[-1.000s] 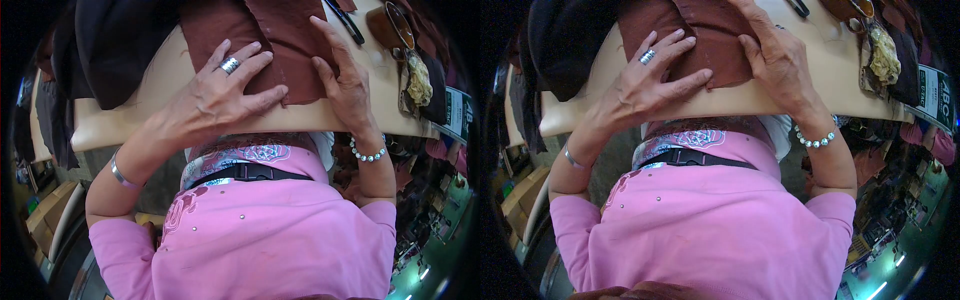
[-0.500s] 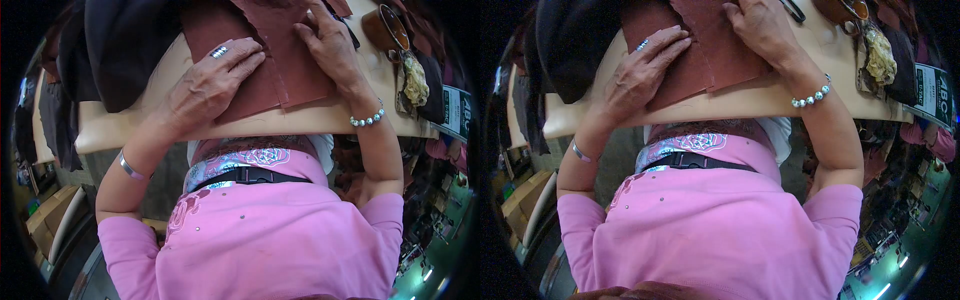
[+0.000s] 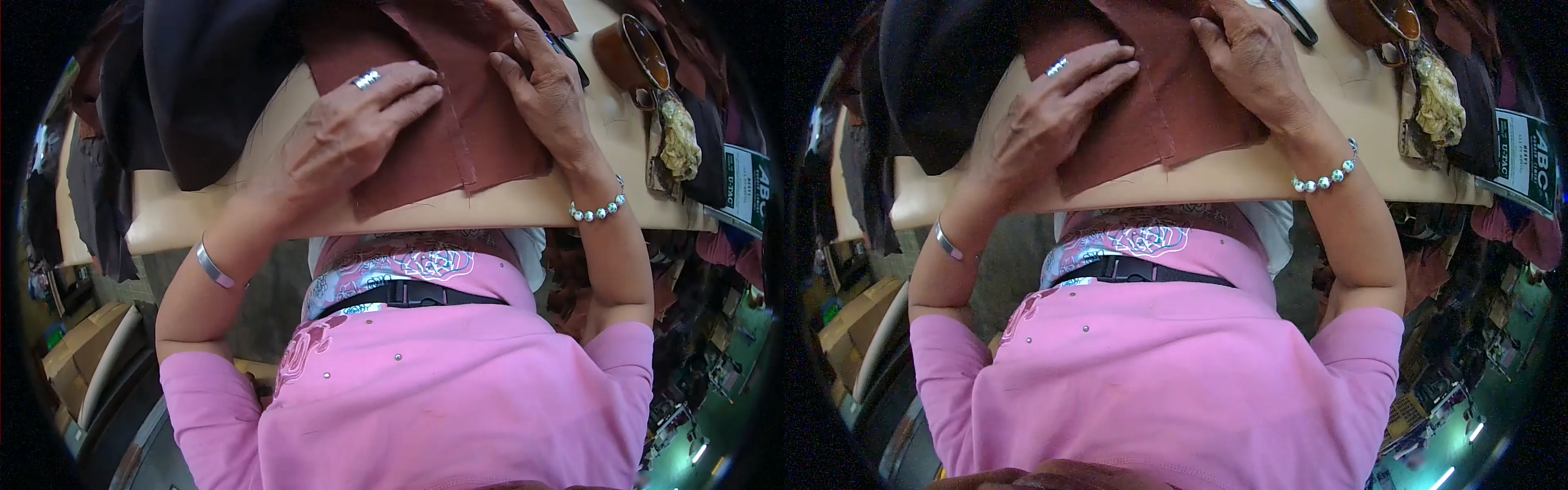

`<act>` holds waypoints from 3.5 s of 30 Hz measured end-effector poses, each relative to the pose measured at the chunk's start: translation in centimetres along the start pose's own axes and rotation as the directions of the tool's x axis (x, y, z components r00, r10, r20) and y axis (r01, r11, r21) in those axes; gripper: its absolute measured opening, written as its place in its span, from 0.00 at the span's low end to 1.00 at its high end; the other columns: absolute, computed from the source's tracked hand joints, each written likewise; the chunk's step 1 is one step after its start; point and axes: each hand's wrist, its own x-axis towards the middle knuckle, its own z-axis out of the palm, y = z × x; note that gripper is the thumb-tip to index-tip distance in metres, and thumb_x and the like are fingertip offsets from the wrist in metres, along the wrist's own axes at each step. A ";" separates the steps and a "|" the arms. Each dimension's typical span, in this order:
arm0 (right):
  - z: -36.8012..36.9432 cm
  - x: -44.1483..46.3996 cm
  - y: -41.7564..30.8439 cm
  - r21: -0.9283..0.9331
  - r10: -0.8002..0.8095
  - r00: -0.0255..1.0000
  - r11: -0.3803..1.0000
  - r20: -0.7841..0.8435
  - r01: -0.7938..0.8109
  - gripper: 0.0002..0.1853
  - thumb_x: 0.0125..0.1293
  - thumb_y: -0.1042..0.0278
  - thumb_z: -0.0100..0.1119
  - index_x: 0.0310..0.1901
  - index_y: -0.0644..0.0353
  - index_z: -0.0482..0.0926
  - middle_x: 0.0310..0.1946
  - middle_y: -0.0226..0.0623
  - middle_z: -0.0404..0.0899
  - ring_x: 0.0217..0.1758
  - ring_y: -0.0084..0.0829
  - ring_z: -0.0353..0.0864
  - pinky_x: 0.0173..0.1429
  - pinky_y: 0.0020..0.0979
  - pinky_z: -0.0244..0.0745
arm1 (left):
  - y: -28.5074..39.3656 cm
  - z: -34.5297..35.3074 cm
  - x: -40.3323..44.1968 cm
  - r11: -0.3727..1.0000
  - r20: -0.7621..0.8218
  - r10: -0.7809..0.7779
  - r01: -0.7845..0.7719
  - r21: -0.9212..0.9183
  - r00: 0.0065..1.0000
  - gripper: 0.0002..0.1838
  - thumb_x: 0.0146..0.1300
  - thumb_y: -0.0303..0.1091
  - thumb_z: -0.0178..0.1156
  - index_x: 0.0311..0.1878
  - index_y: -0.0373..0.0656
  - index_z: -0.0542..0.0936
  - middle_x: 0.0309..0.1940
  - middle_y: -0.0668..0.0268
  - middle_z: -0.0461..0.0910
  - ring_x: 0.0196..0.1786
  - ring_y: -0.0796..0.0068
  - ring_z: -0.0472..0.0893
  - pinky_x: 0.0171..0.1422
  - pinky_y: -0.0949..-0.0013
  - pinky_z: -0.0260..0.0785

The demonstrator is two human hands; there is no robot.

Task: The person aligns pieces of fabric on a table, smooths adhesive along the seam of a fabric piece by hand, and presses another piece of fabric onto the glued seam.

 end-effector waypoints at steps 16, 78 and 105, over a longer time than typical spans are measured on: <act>-0.3 1.9 -0.5 0.004 0.283 0.957 0.959 0.062 -0.284 0.33 0.57 0.83 0.55 0.65 0.53 0.63 0.39 0.42 0.77 0.35 0.33 0.76 0.46 0.30 0.70 | -2.9 0.3 1.0 0.987 -0.098 0.130 -0.119 0.107 0.987 0.19 0.57 0.22 0.53 0.53 0.44 0.77 0.54 0.62 0.74 0.56 0.60 0.76 0.57 0.64 0.72; 1.0 3.7 1.2 0.099 0.053 0.999 0.994 -0.008 -0.052 0.35 0.60 0.82 0.51 0.69 0.56 0.54 0.64 0.50 0.65 0.67 0.43 0.65 0.69 0.34 0.59 | -3.6 1.1 1.5 1.000 -0.213 -0.011 0.016 0.021 0.977 0.15 0.60 0.24 0.57 0.52 0.37 0.76 0.52 0.55 0.74 0.54 0.55 0.76 0.58 0.63 0.70; 3.8 0.2 -1.2 -0.208 -0.430 0.897 0.873 0.102 0.442 0.15 0.53 0.78 0.50 0.45 0.63 0.69 0.39 0.42 0.74 0.45 0.41 0.75 0.54 0.34 0.70 | -8.5 -1.0 8.1 0.990 -0.416 0.103 -0.053 0.130 0.904 0.15 0.59 0.41 0.57 0.41 0.39 0.78 0.44 0.54 0.76 0.49 0.54 0.74 0.58 0.53 0.62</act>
